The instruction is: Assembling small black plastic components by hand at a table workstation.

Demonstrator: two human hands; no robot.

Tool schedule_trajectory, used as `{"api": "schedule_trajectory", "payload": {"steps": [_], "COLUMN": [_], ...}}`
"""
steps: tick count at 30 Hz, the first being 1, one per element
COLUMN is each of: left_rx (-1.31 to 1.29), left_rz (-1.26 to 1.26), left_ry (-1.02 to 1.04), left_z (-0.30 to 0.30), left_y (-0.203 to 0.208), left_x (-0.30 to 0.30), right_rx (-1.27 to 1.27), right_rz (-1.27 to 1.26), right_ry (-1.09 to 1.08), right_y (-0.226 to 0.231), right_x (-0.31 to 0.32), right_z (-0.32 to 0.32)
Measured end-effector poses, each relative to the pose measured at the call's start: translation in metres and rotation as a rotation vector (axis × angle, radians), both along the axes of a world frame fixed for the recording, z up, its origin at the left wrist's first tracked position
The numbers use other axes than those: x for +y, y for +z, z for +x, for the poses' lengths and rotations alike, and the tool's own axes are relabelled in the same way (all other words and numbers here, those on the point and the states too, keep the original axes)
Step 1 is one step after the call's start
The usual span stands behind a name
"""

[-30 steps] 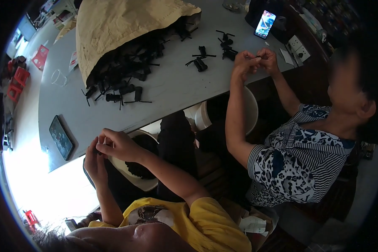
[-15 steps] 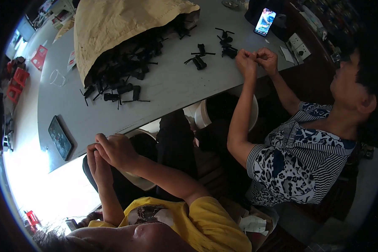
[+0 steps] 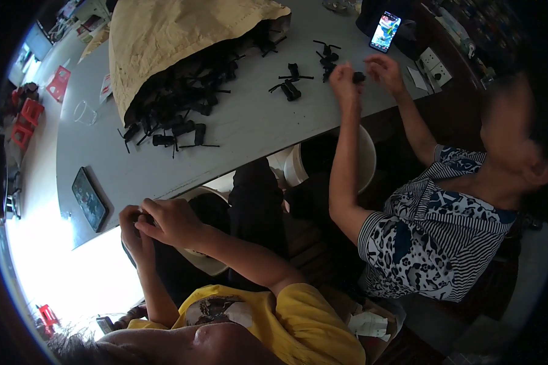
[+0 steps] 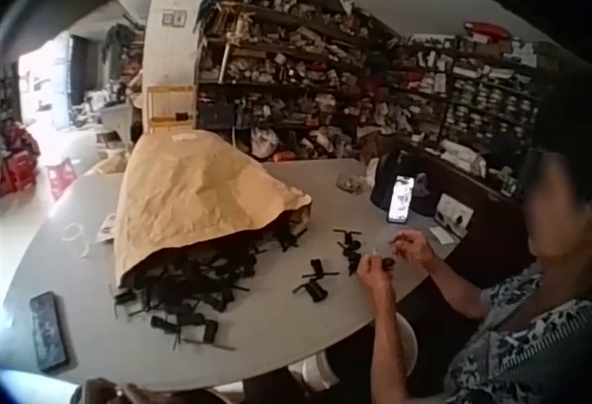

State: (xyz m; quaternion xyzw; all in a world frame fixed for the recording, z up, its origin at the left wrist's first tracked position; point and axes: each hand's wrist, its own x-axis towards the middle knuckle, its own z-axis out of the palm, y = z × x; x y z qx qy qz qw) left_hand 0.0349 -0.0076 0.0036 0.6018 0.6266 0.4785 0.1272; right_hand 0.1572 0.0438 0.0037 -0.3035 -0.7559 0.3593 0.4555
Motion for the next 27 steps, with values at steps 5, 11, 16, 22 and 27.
{"api": "schedule_trajectory", "payload": {"steps": [5, 11, 16, 22, 27], "left_rx": [0.241, -0.06, -0.526, -0.942, -0.996], "left_rz": [-0.083, 0.106, -0.139, 0.024, -0.193], "left_ry": [0.01, 0.014, -0.094, -0.368, -0.445], "left_z": [-0.001, 0.009, -0.017, -0.009, -0.017], "left_y": [0.003, 0.001, -0.011, -0.011, -0.01], "left_x": [-0.001, 0.006, -0.008, -0.003, -0.004], "right_rx": [0.009, 0.054, 0.295, 0.396, 0.282], "right_rz": [-0.163, -0.124, -0.508, -0.623, -0.114], "right_ry": [0.06, -0.059, 0.2, 0.372, 0.289], "right_y": [0.0, -0.002, 0.002, 0.003, 0.003], "right_x": [0.002, 0.012, 0.015, 0.015, 0.018], "right_z": [0.002, 0.006, 0.012, 0.014, 0.019]}}
